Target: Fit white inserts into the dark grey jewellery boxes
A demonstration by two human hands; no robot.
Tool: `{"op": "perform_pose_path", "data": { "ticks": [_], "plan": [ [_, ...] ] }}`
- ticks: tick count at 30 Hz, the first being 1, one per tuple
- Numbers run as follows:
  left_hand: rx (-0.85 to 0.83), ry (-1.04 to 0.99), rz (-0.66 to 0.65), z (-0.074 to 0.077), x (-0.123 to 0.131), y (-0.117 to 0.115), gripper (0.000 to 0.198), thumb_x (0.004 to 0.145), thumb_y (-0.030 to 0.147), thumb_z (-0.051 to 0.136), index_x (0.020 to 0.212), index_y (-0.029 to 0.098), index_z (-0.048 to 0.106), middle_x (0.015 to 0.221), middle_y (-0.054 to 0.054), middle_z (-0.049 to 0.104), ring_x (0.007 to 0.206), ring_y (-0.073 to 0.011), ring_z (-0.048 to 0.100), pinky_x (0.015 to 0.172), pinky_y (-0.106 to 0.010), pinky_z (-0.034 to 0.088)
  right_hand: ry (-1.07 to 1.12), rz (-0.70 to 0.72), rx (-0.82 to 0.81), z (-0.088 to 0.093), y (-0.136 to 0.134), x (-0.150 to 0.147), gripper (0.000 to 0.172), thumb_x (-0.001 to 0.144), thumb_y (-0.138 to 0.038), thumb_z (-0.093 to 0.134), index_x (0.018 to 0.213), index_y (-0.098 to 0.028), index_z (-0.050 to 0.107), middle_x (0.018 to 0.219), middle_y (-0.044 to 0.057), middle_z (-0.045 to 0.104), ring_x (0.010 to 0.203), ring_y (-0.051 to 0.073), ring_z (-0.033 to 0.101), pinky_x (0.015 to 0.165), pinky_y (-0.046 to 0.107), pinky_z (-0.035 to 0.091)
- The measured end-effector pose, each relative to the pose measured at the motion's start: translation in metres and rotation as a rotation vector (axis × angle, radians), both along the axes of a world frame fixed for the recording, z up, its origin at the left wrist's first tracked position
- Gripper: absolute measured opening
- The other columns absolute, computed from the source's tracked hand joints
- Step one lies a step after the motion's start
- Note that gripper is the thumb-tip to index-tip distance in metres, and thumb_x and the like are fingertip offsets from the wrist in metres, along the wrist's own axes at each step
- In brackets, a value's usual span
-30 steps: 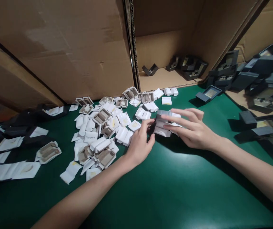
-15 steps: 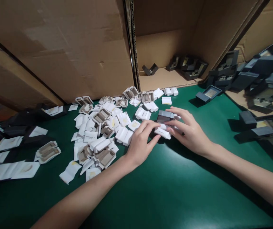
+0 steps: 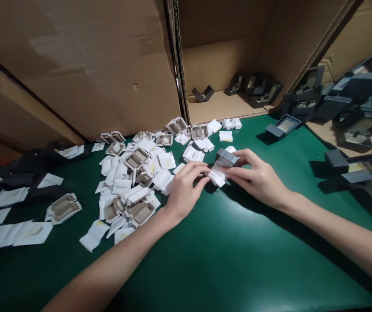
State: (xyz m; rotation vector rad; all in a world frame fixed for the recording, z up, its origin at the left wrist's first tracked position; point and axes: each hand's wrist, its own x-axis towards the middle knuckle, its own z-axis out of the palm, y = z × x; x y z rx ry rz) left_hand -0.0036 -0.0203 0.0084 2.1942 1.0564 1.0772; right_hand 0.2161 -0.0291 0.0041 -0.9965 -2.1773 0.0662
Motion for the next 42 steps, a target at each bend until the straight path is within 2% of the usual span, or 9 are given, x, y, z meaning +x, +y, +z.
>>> {"op": "perform_pose_path", "data": {
  "ticks": [7,11,15,18,23,26,31,38,42],
  "plan": [
    [0.097,0.047,-0.019,0.002,0.003,-0.006,0.01,0.085,0.017,0.058,0.094,0.017,0.062,0.101,-0.007,0.065,0.095,-0.0171,0.063,0.082,-0.031,0.054,-0.076,-0.045,0.068,-0.001,-0.002,-0.004,0.015,0.088,-0.017,0.053,0.099,-0.022,0.061,0.125,0.013,0.049,0.108,0.025,0.055,0.079,0.04,0.054],
    [0.118,0.114,0.013,0.004,0.007,-0.011,0.015,0.084,0.027,0.062,0.095,0.017,0.06,0.101,-0.007,0.065,0.092,-0.0178,0.063,0.079,-0.031,0.053,-0.023,-0.083,0.027,-0.003,-0.006,-0.01,0.011,0.088,-0.016,0.052,0.094,-0.021,0.06,0.124,0.013,0.05,0.1,0.024,0.06,0.074,0.038,0.056],
    [0.109,0.147,0.022,0.009,0.009,-0.01,0.013,0.085,0.02,0.058,0.098,0.018,0.061,0.1,-0.005,0.067,0.088,-0.0166,0.064,0.077,-0.03,0.053,-0.016,-0.102,0.031,-0.005,-0.008,-0.011,0.009,0.087,-0.017,0.055,0.09,-0.021,0.063,0.123,0.011,0.052,0.089,0.021,0.063,0.069,0.036,0.056],
    [0.092,0.129,-0.003,0.011,0.009,-0.008,0.014,0.084,0.017,0.057,0.096,0.019,0.063,0.101,-0.005,0.067,0.09,-0.0171,0.064,0.081,-0.031,0.053,-0.038,-0.096,0.106,-0.003,-0.007,-0.008,0.015,0.086,-0.018,0.058,0.097,-0.023,0.065,0.122,0.01,0.055,0.087,0.02,0.064,0.066,0.034,0.056],
    [0.07,0.155,-0.016,0.011,0.008,-0.01,0.011,0.086,0.022,0.06,0.095,0.019,0.064,0.102,-0.005,0.065,0.092,-0.017,0.063,0.082,-0.031,0.052,-0.071,-0.057,0.198,0.006,-0.002,-0.004,0.011,0.082,-0.021,0.064,0.093,-0.023,0.066,0.13,0.013,0.051,0.119,0.031,0.052,0.089,0.048,0.051],
    [0.068,0.202,-0.029,0.009,0.008,-0.012,0.019,0.084,0.029,0.065,0.1,0.019,0.062,0.098,-0.005,0.061,0.091,-0.0179,0.061,0.079,-0.03,0.052,-0.072,-0.06,0.135,0.006,-0.002,-0.006,0.005,0.083,-0.024,0.063,0.087,-0.021,0.065,0.132,0.014,0.05,0.125,0.034,0.045,0.092,0.053,0.047],
    [0.081,0.226,-0.024,0.003,0.008,-0.013,0.014,0.085,0.029,0.064,0.09,0.018,0.059,0.093,-0.004,0.057,0.085,-0.0173,0.06,0.073,-0.028,0.052,0.063,-0.095,-0.026,0.0,-0.008,-0.018,0.01,0.087,-0.023,0.056,0.092,-0.019,0.063,0.127,0.016,0.05,0.115,0.03,0.052,0.087,0.05,0.051],
    [0.228,0.229,-0.041,0.0,0.006,-0.011,0.011,0.087,0.027,0.06,0.083,0.017,0.062,0.116,-0.009,0.057,0.087,-0.0167,0.061,0.078,-0.031,0.053,0.186,-0.156,-0.155,-0.003,-0.014,-0.027,0.009,0.089,-0.025,0.054,0.093,-0.02,0.061,0.116,0.014,0.052,0.111,0.027,0.054,0.087,0.045,0.052],
    [0.261,0.232,-0.081,0.0,0.005,-0.007,0.018,0.092,0.029,0.053,0.084,0.017,0.063,0.113,-0.01,0.063,0.101,-0.0207,0.061,0.087,-0.035,0.051,0.214,-0.116,-0.197,-0.002,-0.014,-0.025,0.009,0.09,-0.024,0.053,0.093,-0.02,0.061,0.115,0.012,0.052,0.11,0.025,0.055,0.088,0.043,0.051]
  ]
}}
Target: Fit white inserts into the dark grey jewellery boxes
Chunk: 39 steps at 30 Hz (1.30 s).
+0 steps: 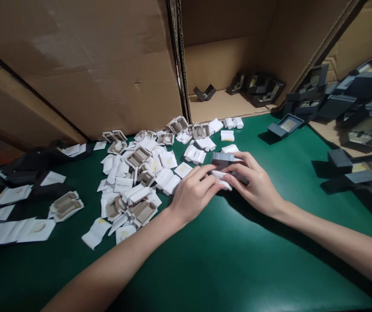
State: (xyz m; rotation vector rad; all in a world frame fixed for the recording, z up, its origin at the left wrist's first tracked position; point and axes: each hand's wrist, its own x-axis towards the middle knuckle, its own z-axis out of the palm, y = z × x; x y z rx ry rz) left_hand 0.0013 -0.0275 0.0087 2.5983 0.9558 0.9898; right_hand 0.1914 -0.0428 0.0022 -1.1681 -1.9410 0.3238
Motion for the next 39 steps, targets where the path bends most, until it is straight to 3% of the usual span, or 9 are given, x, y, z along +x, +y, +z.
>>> {"op": "perform_pose_path", "data": {
  "ticks": [12,18,25,28,32,35,39],
  "plan": [
    [0.131,0.188,0.039,0.002,0.001,-0.001,0.019,0.096,0.025,0.044,0.09,0.015,0.059,0.103,-0.008,0.065,0.09,-0.0186,0.061,0.075,-0.03,0.052,-0.001,0.027,0.061,-0.001,0.001,0.003,0.013,0.089,-0.02,0.054,0.094,-0.019,0.066,0.12,0.014,0.05,0.112,0.026,0.053,0.088,0.045,0.05],
    [0.142,0.122,0.008,-0.001,0.001,0.001,0.019,0.094,0.022,0.049,0.106,0.014,0.061,0.1,-0.008,0.066,0.091,-0.0198,0.061,0.076,-0.032,0.054,-0.104,-0.003,0.158,-0.006,0.005,0.004,0.014,0.09,-0.019,0.052,0.092,-0.018,0.066,0.112,0.013,0.055,0.106,0.026,0.055,0.083,0.045,0.05],
    [0.013,-0.039,0.05,-0.003,-0.003,0.006,0.019,0.092,0.026,0.053,0.096,0.016,0.068,0.113,-0.011,0.065,0.1,-0.0203,0.064,0.085,-0.035,0.055,-0.278,0.019,0.225,-0.004,0.01,0.014,0.022,0.09,-0.02,0.052,0.108,-0.019,0.064,0.107,0.013,0.055,0.089,0.02,0.059,0.067,0.034,0.052],
    [-0.006,-0.023,0.06,-0.001,-0.003,0.006,0.026,0.087,0.036,0.06,0.099,0.014,0.069,0.113,-0.013,0.065,0.103,-0.0237,0.064,0.088,-0.038,0.055,-0.363,0.04,0.319,0.0,0.015,0.021,0.024,0.088,-0.018,0.055,0.11,-0.021,0.064,0.115,0.014,0.055,0.104,0.026,0.057,0.081,0.042,0.051],
    [0.047,0.053,0.073,0.003,-0.001,0.001,0.029,0.083,0.035,0.064,0.101,0.013,0.068,0.111,-0.014,0.065,0.103,-0.026,0.062,0.088,-0.041,0.055,-0.373,0.218,0.334,0.003,0.023,0.032,0.025,0.087,-0.016,0.056,0.11,-0.024,0.064,0.133,0.013,0.047,0.121,0.028,0.05,0.092,0.044,0.049],
    [0.037,0.085,0.092,0.009,0.001,-0.004,0.022,0.084,0.026,0.061,0.102,0.014,0.067,0.112,-0.012,0.065,0.103,-0.0254,0.062,0.087,-0.041,0.055,-0.322,0.271,0.287,0.002,0.025,0.034,0.026,0.087,-0.016,0.056,0.111,-0.025,0.063,0.132,0.012,0.047,0.116,0.025,0.053,0.085,0.038,0.053],
    [-0.067,0.068,0.093,0.015,0.002,-0.005,0.016,0.084,0.017,0.058,0.096,0.016,0.068,0.117,-0.01,0.064,0.102,-0.0234,0.064,0.088,-0.038,0.054,-0.254,0.192,0.329,0.0,0.022,0.027,0.032,0.084,-0.013,0.06,0.113,-0.025,0.064,0.131,0.011,0.044,0.098,0.02,0.058,0.078,0.035,0.055]
  ]
}}
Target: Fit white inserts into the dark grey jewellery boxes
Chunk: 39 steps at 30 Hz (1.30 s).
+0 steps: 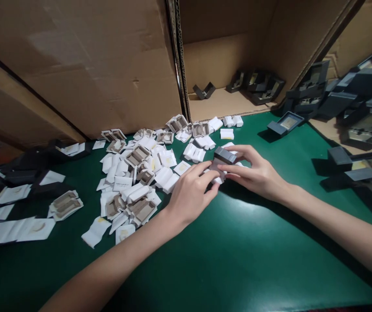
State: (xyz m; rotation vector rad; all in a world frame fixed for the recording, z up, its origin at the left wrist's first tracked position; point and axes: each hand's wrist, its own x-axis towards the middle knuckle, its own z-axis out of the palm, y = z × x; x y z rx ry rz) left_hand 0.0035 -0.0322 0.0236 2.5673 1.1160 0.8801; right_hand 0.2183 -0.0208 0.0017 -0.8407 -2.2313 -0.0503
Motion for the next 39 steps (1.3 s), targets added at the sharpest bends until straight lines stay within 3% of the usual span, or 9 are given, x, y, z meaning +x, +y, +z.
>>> {"op": "perform_pose_path", "data": {
  "ticks": [4,9,12,20,28,39],
  "plan": [
    [-0.104,-0.086,-0.019,0.0,-0.002,0.007,0.017,0.083,0.012,0.057,0.093,0.016,0.07,0.116,-0.01,0.066,0.101,-0.0206,0.066,0.09,-0.034,0.054,0.015,-0.06,0.056,0.0,-0.002,-0.005,0.031,0.082,-0.014,0.062,0.109,-0.029,0.065,0.136,0.008,0.037,0.088,0.016,0.056,0.07,0.034,0.055],
    [-0.127,-0.167,-0.035,0.0,-0.004,0.012,0.014,0.081,0.015,0.061,0.09,0.015,0.071,0.106,-0.011,0.07,0.102,-0.0211,0.067,0.091,-0.033,0.053,-0.06,-0.021,0.056,0.007,0.0,-0.005,0.021,0.083,-0.017,0.062,0.103,-0.023,0.064,0.141,0.01,0.037,0.116,0.027,0.051,0.089,0.044,0.051],
    [-0.117,-0.178,-0.049,-0.001,-0.002,0.013,0.011,0.08,0.014,0.061,0.087,0.015,0.07,0.101,-0.009,0.072,0.096,-0.0199,0.068,0.088,-0.032,0.054,-0.1,0.038,-0.011,0.01,0.002,-0.005,0.02,0.086,-0.016,0.058,0.104,-0.023,0.062,0.142,0.011,0.04,0.125,0.027,0.046,0.095,0.043,0.049],
    [-0.011,-0.133,-0.02,-0.006,0.003,0.016,0.016,0.079,0.011,0.06,0.091,0.016,0.067,0.098,-0.005,0.071,0.087,-0.0184,0.068,0.082,-0.031,0.056,-0.084,0.003,0.093,0.004,0.006,-0.007,0.008,0.086,-0.017,0.058,0.091,-0.021,0.062,0.133,0.013,0.05,0.115,0.025,0.054,0.085,0.041,0.053],
    [0.222,-0.01,-0.085,-0.014,0.001,0.018,0.016,0.089,0.015,0.051,0.095,0.013,0.066,0.104,-0.011,0.069,0.093,-0.0189,0.068,0.082,-0.032,0.057,-0.07,-0.028,0.093,0.002,0.005,-0.01,0.01,0.085,-0.016,0.055,0.091,-0.022,0.06,0.131,0.012,0.051,0.113,0.026,0.055,0.083,0.043,0.054],
    [0.131,-0.085,-0.063,-0.011,0.002,0.017,0.011,0.088,0.016,0.054,0.091,0.015,0.065,0.095,-0.005,0.067,0.083,-0.0143,0.066,0.075,-0.025,0.054,-0.116,-0.031,0.17,0.004,0.007,-0.007,0.005,0.086,-0.02,0.059,0.091,-0.018,0.059,0.127,0.018,0.054,0.112,0.027,0.057,0.085,0.04,0.054]
  ]
}}
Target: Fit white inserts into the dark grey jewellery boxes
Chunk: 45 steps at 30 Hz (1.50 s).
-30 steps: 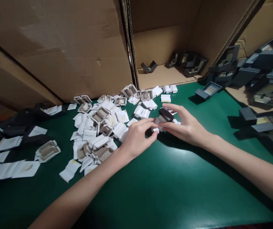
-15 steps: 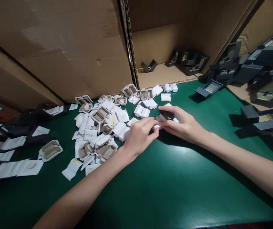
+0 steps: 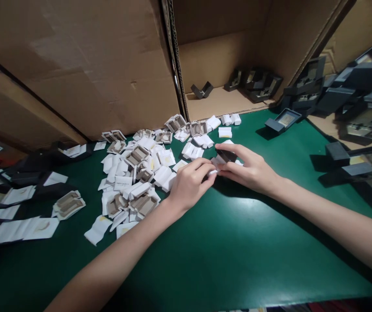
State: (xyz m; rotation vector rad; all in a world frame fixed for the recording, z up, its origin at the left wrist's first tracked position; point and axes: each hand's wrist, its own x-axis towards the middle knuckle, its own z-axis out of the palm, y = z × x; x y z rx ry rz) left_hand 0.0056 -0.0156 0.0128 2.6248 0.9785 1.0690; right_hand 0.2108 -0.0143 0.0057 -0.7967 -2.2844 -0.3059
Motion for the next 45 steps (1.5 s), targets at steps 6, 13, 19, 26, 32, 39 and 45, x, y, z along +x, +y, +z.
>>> {"op": "perform_pose_path", "data": {
  "ticks": [6,13,19,26,32,39,45],
  "plan": [
    [0.027,0.002,0.006,-0.004,0.001,0.0,0.012,0.088,0.016,0.052,0.092,0.015,0.063,0.095,-0.006,0.066,0.084,-0.0146,0.065,0.076,-0.026,0.053,0.021,-0.028,0.0,-0.005,-0.001,-0.003,0.002,0.087,-0.021,0.056,0.086,-0.02,0.058,0.127,0.014,0.056,0.111,0.026,0.058,0.083,0.041,0.056],
    [0.082,0.071,-0.013,-0.006,-0.001,0.0,0.01,0.092,0.02,0.049,0.09,0.015,0.058,0.096,-0.006,0.066,0.088,-0.0162,0.065,0.076,-0.026,0.052,0.014,-0.037,-0.008,-0.005,-0.002,-0.002,0.005,0.087,-0.019,0.056,0.084,-0.02,0.06,0.128,0.015,0.056,0.111,0.026,0.058,0.079,0.04,0.057],
    [0.099,0.09,-0.005,-0.008,-0.002,0.001,0.013,0.091,0.023,0.054,0.081,0.016,0.058,0.095,-0.005,0.065,0.082,-0.015,0.063,0.074,-0.027,0.051,0.066,0.056,-0.108,-0.007,-0.003,0.004,0.008,0.085,-0.015,0.059,0.089,-0.021,0.064,0.142,0.011,0.045,0.122,0.027,0.052,0.089,0.042,0.053],
    [0.037,0.174,-0.027,0.007,0.0,-0.007,0.015,0.092,0.02,0.051,0.102,0.017,0.063,0.103,-0.006,0.066,0.093,-0.0176,0.062,0.079,-0.03,0.053,0.173,-0.059,-0.075,-0.01,0.005,0.008,0.01,0.081,-0.016,0.064,0.088,-0.022,0.067,0.138,0.01,0.05,0.129,0.031,0.044,0.098,0.052,0.044],
    [0.061,0.255,-0.015,0.012,0.004,-0.009,0.017,0.089,0.015,0.054,0.105,0.016,0.062,0.098,-0.007,0.065,0.09,-0.0191,0.059,0.077,-0.032,0.053,0.272,-0.079,-0.182,-0.013,0.007,0.008,0.014,0.084,-0.021,0.059,0.095,-0.022,0.068,0.116,0.012,0.061,0.114,0.029,0.055,0.09,0.049,0.049],
    [0.062,0.118,0.023,0.003,0.004,-0.003,0.014,0.091,0.02,0.052,0.095,0.016,0.065,0.102,-0.01,0.058,0.099,-0.0205,0.057,0.082,-0.034,0.053,0.195,0.075,-0.425,-0.005,0.0,0.009,0.032,0.087,-0.035,0.057,0.116,-0.022,0.059,0.125,0.012,0.052,0.113,0.025,0.056,0.09,0.041,0.051],
    [0.067,0.079,-0.022,-0.003,0.004,-0.001,0.015,0.092,0.019,0.05,0.096,0.016,0.064,0.123,-0.013,0.055,0.111,-0.0214,0.056,0.093,-0.038,0.051,0.233,0.069,-0.484,-0.005,-0.003,0.005,0.021,0.087,-0.032,0.058,0.106,-0.023,0.06,0.125,0.011,0.05,0.114,0.024,0.054,0.093,0.04,0.05]
  ]
}}
